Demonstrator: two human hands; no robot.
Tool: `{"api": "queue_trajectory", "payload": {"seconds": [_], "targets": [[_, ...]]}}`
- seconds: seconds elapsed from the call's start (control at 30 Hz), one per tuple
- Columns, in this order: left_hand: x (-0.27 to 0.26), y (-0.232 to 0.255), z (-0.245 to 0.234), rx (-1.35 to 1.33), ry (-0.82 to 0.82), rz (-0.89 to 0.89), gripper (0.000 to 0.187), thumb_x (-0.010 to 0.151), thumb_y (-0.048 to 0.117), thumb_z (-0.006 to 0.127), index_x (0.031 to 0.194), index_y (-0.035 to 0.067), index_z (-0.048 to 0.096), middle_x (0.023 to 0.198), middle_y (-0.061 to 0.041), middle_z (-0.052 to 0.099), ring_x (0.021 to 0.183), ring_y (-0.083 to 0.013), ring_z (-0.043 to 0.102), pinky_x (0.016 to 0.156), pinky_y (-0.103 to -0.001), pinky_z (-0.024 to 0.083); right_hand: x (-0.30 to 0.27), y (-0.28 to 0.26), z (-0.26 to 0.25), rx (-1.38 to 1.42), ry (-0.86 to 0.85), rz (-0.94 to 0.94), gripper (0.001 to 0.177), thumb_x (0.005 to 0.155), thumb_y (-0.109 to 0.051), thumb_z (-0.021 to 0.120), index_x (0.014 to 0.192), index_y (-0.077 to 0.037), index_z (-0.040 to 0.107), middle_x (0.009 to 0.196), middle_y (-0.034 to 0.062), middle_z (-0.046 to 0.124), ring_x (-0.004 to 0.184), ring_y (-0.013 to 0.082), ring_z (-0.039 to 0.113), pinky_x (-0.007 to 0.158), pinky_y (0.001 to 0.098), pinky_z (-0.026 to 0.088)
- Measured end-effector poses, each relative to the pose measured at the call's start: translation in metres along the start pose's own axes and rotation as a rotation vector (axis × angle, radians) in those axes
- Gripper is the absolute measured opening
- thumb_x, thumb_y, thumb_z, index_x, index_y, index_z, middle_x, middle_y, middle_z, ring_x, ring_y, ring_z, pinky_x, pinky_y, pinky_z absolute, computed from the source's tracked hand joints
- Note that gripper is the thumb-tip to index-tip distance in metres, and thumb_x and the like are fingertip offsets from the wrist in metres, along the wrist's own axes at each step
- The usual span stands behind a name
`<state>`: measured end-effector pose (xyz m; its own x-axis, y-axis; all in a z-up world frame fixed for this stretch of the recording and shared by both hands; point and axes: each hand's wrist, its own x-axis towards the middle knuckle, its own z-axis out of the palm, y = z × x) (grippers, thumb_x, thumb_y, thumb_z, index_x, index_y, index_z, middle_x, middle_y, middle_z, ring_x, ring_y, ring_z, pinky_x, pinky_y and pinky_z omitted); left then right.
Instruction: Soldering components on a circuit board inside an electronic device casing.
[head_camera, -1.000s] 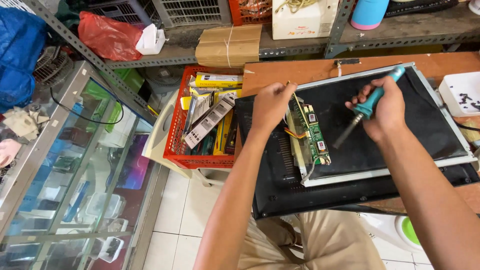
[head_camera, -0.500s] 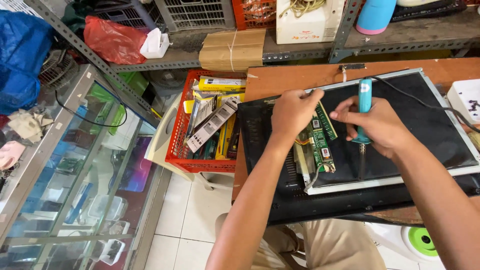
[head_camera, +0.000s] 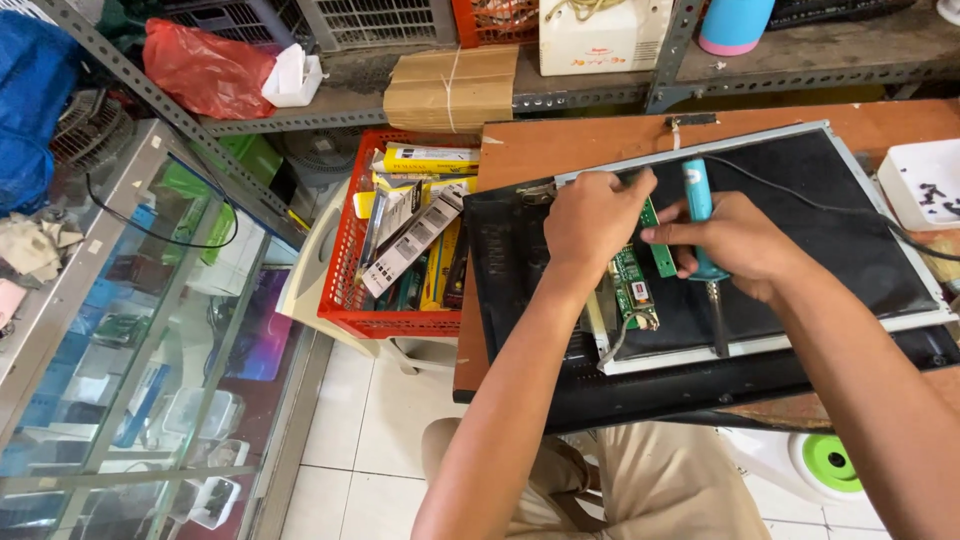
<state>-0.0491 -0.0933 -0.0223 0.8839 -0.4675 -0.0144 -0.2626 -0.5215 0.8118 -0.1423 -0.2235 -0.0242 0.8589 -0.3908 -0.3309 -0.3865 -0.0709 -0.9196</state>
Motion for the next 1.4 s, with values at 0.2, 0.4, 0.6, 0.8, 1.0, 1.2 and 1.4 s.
{"api": "queue_trajectory", "payload": {"seconds": [0.2,0.4,0.6,0.8,1.0,1.2,1.4], "targets": [[-0.001,-0.019,-0.013,0.086,-0.082,0.070,0.048,0.092,0.058,0.048,0.111,0.021,0.072,0.104,-0.018,0.077,0.109,-0.0413,0.073,0.092,-0.052,0.057,0.025,0.036,-0.007,0.182,0.038,-0.096,0.031,0.082,-0.008,0.087,0.103,0.008,0.071,0.067,0.0062,0.052,0.042,0.0092,0.048,0.051,0.0351,0.058],[0.005,-0.048,-0.011,-0.155,-0.157,0.124,0.050,0.094,0.049,0.060,0.112,0.006,0.077,0.100,-0.023,0.077,0.102,-0.0436,0.073,0.086,-0.048,0.059,0.036,0.051,-0.013,0.177,0.005,-0.041,0.025,0.081,-0.004,0.085,0.098,0.009,0.073,0.070,0.0163,0.060,0.040,0.0124,0.049,0.047,0.0391,0.056],[0.009,-0.047,-0.013,-0.196,-0.230,0.116,0.042,0.096,0.035,0.063,0.115,0.000,0.075,0.107,-0.028,0.073,0.110,-0.0475,0.069,0.089,-0.055,0.056,0.011,0.026,-0.009,0.134,0.014,-0.013,0.020,0.084,-0.005,0.082,0.097,0.009,0.074,0.074,0.0184,0.064,0.045,0.0162,0.055,0.048,0.0382,0.057],[0.025,-0.036,-0.001,0.135,-0.198,0.066,0.031,0.095,0.043,0.068,0.082,0.015,0.076,0.057,0.000,0.060,0.055,-0.0187,0.058,0.056,-0.035,0.045,0.009,0.013,-0.043,0.202,0.042,0.095,0.024,0.106,-0.014,0.055,0.115,0.005,0.068,0.103,0.0176,0.071,0.073,0.0208,0.061,0.067,0.0353,0.058],[0.044,-0.041,0.012,0.216,-0.171,0.176,0.029,0.097,0.032,0.066,0.073,0.017,0.068,0.049,0.000,0.060,0.044,-0.0185,0.053,0.048,-0.037,0.040,0.017,0.006,-0.066,0.288,0.129,0.004,0.037,0.104,-0.024,0.037,0.106,0.002,0.064,0.109,0.0168,0.070,0.090,0.0287,0.063,0.084,0.0495,0.061],[0.069,-0.053,0.012,0.288,-0.272,0.224,0.017,0.092,0.031,0.067,0.091,0.019,0.079,0.075,0.001,0.075,0.063,-0.0221,0.065,0.057,-0.040,0.048,0.040,0.019,-0.070,0.293,0.190,-0.115,0.027,0.112,-0.031,0.037,0.098,-0.010,0.047,0.104,0.0123,0.071,0.065,0.0262,0.053,0.050,0.0376,0.047],[0.079,-0.046,0.015,0.368,-0.333,0.250,0.011,0.092,0.025,0.067,0.094,0.021,0.077,0.057,0.002,0.064,0.043,-0.0173,0.049,0.048,-0.037,0.043,0.046,0.020,-0.065,0.331,0.218,-0.248,0.043,0.113,-0.032,0.044,0.099,0.002,0.067,0.091,0.0137,0.068,0.056,0.0251,0.058,0.053,0.0334,0.058]]}}
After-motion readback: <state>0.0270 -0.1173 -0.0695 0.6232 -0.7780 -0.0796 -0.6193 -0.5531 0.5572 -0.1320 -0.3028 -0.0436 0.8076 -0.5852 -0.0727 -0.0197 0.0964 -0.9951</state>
